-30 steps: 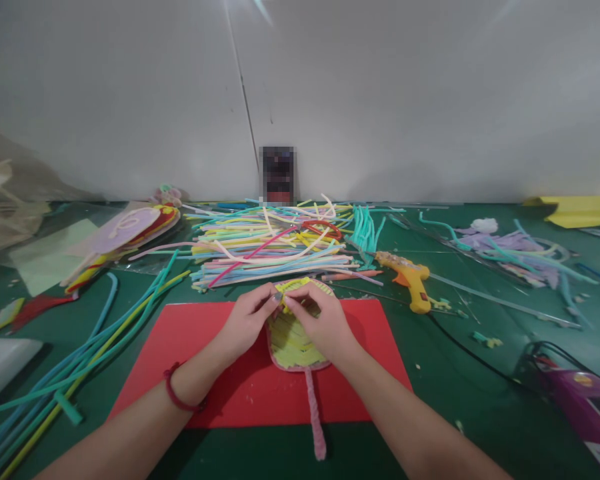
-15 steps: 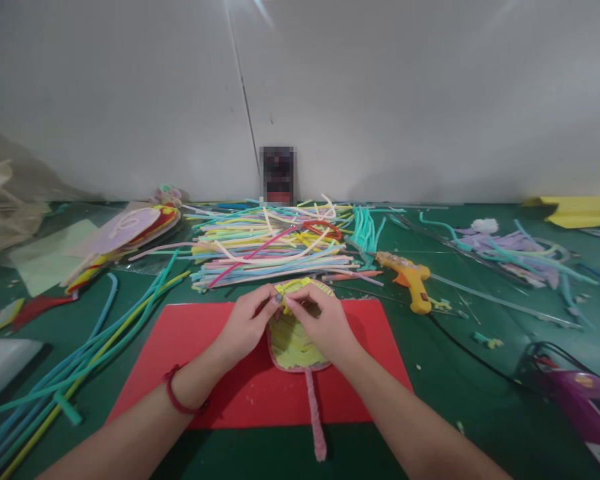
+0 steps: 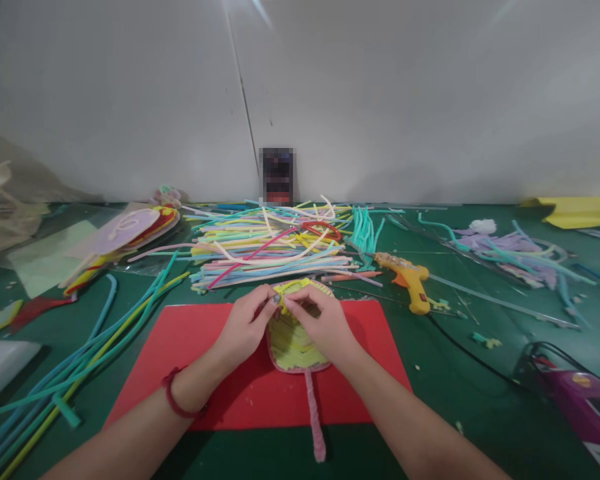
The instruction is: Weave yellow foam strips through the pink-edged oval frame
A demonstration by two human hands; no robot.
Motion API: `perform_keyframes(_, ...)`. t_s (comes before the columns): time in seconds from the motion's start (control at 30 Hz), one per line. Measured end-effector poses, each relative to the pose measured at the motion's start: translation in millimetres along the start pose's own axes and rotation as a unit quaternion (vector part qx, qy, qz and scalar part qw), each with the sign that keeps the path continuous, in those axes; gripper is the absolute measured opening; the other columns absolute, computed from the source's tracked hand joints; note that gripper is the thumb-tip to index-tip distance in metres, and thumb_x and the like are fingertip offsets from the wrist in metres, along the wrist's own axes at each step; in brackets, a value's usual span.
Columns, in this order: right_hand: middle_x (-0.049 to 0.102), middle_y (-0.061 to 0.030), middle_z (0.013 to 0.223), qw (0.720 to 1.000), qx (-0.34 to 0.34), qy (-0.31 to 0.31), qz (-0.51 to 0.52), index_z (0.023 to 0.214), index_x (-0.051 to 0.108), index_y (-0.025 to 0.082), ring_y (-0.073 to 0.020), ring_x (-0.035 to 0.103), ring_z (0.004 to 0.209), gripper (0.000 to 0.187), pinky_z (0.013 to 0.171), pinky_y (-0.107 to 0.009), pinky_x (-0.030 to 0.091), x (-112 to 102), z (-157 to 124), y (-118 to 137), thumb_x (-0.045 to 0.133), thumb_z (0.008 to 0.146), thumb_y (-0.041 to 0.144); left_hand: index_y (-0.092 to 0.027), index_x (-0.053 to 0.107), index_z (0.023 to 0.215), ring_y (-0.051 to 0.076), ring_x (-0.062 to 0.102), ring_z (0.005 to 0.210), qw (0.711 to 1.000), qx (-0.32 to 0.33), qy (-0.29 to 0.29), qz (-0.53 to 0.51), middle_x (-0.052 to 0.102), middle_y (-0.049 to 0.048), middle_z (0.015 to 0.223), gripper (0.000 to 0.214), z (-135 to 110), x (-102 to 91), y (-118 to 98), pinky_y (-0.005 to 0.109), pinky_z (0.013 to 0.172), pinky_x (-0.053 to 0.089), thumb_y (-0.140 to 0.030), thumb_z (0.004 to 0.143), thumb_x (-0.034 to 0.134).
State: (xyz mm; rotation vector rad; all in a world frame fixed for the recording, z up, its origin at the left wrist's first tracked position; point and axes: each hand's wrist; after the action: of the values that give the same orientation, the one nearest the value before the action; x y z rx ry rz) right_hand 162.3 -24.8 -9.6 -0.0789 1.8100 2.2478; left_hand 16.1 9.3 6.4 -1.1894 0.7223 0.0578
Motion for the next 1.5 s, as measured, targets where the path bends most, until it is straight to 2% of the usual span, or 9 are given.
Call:
perform_keyframes(0.1,0.068,-0.0037,0.071,1.000,0.004,-0.002,0.001,0.073,0.062,0.020,-0.0178,0.064,0.068,0.013,0.060,-0.029,0.052,0.3,0.2,1.3,0.061,0.075,0.034,-0.018,0.042,0.063,0.014,0.046,0.063,1.000,-0.001,-0.005,-0.001,0.048,-0.0003,0.062,0.023,-0.4,0.3,0.6,0.025,0.061,0.035,-0.024,0.085,0.037)
perform_keyframes(0.27,0.068,-0.0047,0.082,0.999,0.011,0.024,-0.021,0.090,0.061,0.021,-0.0176,0.064,0.073,0.016,0.064,-0.029,0.052,0.3,0.7,2.9,0.058,0.077,0.030,-0.018,0.040,0.063,0.011,0.043,0.059,0.998,-0.017,-0.016,-0.053,0.045,-0.0024,0.061,0.024,1.2,0.9,3.0,0.023,0.058,0.034,-0.025,0.086,0.036)
perform_keyframes(0.47,0.065,-0.0039,0.075,0.997,-0.003,0.029,-0.078,0.077,0.060,0.019,-0.0164,0.061,0.070,0.013,0.061,-0.026,0.049,-1.1,-0.3,1.9,0.054,0.079,0.030,-0.018,0.039,0.063,0.011,0.043,0.058,0.998,-0.020,-0.010,-0.063,0.045,-0.0030,0.060,0.024,1.9,0.8,2.1,0.022,0.057,0.033,-0.024,0.086,0.035)
perform_keyframes(0.6,0.064,-0.0041,0.076,0.995,-0.011,0.056,-0.081,0.078,0.060,0.019,-0.0157,0.060,0.070,0.013,0.062,-0.025,0.048,-2.4,-1.9,4.0,0.053,0.081,0.028,-0.018,0.039,0.064,0.012,0.042,0.061,0.999,-0.002,-0.023,-0.033,0.044,-0.0022,0.063,0.023,0.9,1.2,2.0,0.023,0.059,0.033,-0.025,0.086,0.036)
perform_keyframes(0.9,0.063,-0.0038,0.074,0.993,-0.042,0.068,-0.092,0.075,0.059,0.019,-0.0160,0.058,0.071,0.013,0.063,-0.027,0.045,-5.3,-4.1,6.6,0.053,0.081,0.028,-0.019,0.039,0.068,0.014,0.043,0.066,0.998,0.035,-0.043,0.034,0.044,-0.0006,0.067,0.022,-1.4,4.2,3.0,0.025,0.061,0.034,-0.025,0.088,0.034)
perform_keyframes(1.17,0.061,-0.0032,0.072,0.993,-0.025,0.086,-0.073,0.074,0.059,0.018,-0.0147,0.057,0.067,0.015,0.060,-0.025,0.045,-4.2,-3.6,5.8,0.054,0.081,0.030,-0.019,0.039,0.071,0.014,0.043,0.069,0.996,0.040,-0.054,0.064,0.045,0.0004,0.071,0.019,-2.9,7.3,6.1,0.026,0.063,0.035,-0.024,0.088,0.033)
perform_keyframes(1.27,0.061,-0.0033,0.072,0.994,-0.018,0.086,-0.070,0.074,0.059,0.018,-0.0146,0.057,0.067,0.014,0.060,-0.025,0.045,-3.9,-4.4,6.6,0.054,0.081,0.029,-0.019,0.038,0.070,0.014,0.042,0.067,0.998,0.027,-0.048,0.033,0.044,-0.0004,0.069,0.020,-2.5,6.4,5.1,0.025,0.062,0.034,-0.025,0.088,0.033)
perform_keyframes(1.4,0.060,-0.0023,0.071,0.995,-0.015,0.079,-0.061,0.075,0.057,0.018,-0.0135,0.055,0.065,0.012,0.059,-0.024,0.044,-4.2,-5.0,6.9,0.054,0.081,0.028,-0.019,0.037,0.068,0.012,0.039,0.063,0.996,0.009,-0.016,-0.087,0.041,-0.0019,0.066,0.022,-1.3,4.4,3.2,0.023,0.060,0.033,-0.027,0.088,0.032)
perform_keyframes(1.5,0.057,-0.0004,0.069,0.997,-0.001,0.077,-0.024,0.075,0.055,0.019,-0.0117,0.054,0.060,0.012,0.056,-0.022,0.043,-5.1,-4.8,5.5,0.053,0.082,0.028,-0.019,0.038,0.069,0.012,0.039,0.064,0.988,-0.009,-0.012,-0.154,0.041,-0.0017,0.067,0.023,-1.1,4.2,2.5,0.023,0.061,0.034,-0.030,0.088,0.032)
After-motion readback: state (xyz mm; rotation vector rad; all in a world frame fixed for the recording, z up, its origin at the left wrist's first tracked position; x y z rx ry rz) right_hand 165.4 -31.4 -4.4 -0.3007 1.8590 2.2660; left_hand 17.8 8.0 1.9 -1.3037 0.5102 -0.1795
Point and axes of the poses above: each hand's wrist, its own z-axis towards the middle knuckle, its own x-axis out of the palm, y = z × x
